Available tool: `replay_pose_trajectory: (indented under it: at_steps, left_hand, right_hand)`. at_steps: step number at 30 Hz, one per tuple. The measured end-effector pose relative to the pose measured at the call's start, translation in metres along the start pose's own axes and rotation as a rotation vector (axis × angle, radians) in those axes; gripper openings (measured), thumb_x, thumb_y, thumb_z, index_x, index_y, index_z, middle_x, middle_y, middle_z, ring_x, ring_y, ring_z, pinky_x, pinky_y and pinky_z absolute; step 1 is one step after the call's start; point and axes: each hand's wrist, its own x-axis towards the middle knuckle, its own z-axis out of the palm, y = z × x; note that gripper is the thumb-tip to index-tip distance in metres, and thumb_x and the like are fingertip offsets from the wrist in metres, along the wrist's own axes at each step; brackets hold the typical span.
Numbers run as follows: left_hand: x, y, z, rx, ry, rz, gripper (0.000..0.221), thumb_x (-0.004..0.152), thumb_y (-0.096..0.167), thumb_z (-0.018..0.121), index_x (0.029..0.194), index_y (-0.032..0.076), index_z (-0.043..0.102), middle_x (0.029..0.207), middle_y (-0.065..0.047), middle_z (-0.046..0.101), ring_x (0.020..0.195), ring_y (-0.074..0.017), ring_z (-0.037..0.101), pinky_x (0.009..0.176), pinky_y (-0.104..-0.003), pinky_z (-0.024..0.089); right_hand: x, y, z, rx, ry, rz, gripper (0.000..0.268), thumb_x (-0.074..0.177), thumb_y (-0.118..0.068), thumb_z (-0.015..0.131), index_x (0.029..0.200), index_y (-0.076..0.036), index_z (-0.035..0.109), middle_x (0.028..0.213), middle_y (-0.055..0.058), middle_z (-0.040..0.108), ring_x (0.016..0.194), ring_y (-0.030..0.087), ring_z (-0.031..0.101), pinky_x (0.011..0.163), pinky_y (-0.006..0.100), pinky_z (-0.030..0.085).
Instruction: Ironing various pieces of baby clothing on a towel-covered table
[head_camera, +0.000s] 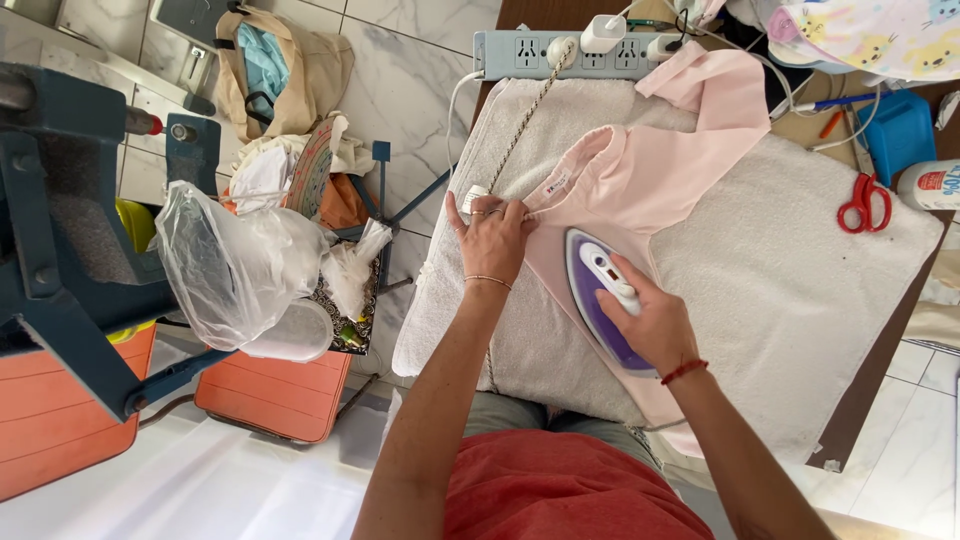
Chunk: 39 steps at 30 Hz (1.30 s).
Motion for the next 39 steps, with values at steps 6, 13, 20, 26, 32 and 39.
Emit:
replay_pose_trajectory:
  at_steps: [6, 13, 20, 26, 32, 39]
  left_hand:
    - [0.000, -0.009, 0.011, 0.056, -0.023, -0.015, 0.020, 0.070, 0.037, 0.061, 0.076, 0.021, 0.051, 0.072, 0.003, 0.055, 0.091, -0.0154, 0.047, 0.100, -0.058, 0.003]
    - [0.004, -0.003, -0.003, 0.065, -0.112, -0.025, 0.023, 0.069, 0.034, 0.064, 0.077, 0.019, 0.049, 0.075, 0.002, 0.055, 0.093, -0.0157, 0.048, 0.101, -0.056, 0.002]
    - [0.006, -0.012, 0.009, 0.017, -0.163, -0.034, 0.024, 0.069, 0.036, 0.064, 0.081, 0.021, 0.050, 0.076, 0.002, 0.054, 0.095, -0.0163, 0.048, 0.101, -0.054, 0.004]
    - [0.009, -0.019, 0.012, -0.067, -0.210, -0.028, 0.020, 0.073, 0.038, 0.059, 0.080, 0.022, 0.050, 0.075, 0.002, 0.054, 0.095, -0.0182, 0.049, 0.099, -0.051, 0.014]
    - [0.009, -0.019, 0.012, -0.030, -0.212, -0.023, 0.017, 0.076, 0.037, 0.057, 0.077, 0.022, 0.051, 0.075, 0.001, 0.055, 0.093, -0.0189, 0.050, 0.096, -0.052, 0.019]
    - [0.007, -0.019, 0.016, 0.021, -0.235, -0.059, 0.017, 0.076, 0.036, 0.060, 0.082, 0.025, 0.049, 0.080, 0.004, 0.055, 0.097, -0.0169, 0.049, 0.099, -0.050, 0.014]
  right_hand:
    - [0.020, -0.021, -0.003, -0.014, -0.075, -0.047, 0.049, 0.073, -0.035, 0.062, 0.120, -0.028, 0.052, 0.102, 0.016, 0.059, 0.094, 0.034, 0.055, 0.074, 0.043, 0.047]
    - [-0.011, 0.014, -0.022, -0.074, -0.030, 0.089, 0.049, 0.075, -0.037, 0.060, 0.122, -0.029, 0.050, 0.105, 0.016, 0.058, 0.096, 0.036, 0.053, 0.080, 0.047, 0.044]
    - [-0.065, 0.049, -0.029, -0.096, 0.083, 0.246, 0.049, 0.074, -0.034, 0.061, 0.122, -0.025, 0.052, 0.103, 0.019, 0.058, 0.095, 0.037, 0.054, 0.079, 0.047, 0.045]
    - [-0.014, 0.043, -0.011, -0.068, 0.041, 0.042, 0.047, 0.072, -0.038, 0.062, 0.118, -0.028, 0.053, 0.106, 0.012, 0.058, 0.096, 0.034, 0.053, 0.079, 0.046, 0.045]
    - [0.006, -0.007, -0.006, -0.123, -0.353, -0.265, 0.047, 0.068, -0.031, 0.062, 0.114, -0.031, 0.053, 0.107, 0.001, 0.060, 0.095, 0.029, 0.056, 0.080, 0.044, 0.047]
    - [-0.030, 0.063, -0.033, -0.191, -0.283, -0.103, 0.050, 0.072, -0.037, 0.058, 0.120, -0.041, 0.046, 0.102, -0.001, 0.062, 0.091, 0.027, 0.057, 0.080, 0.043, 0.047]
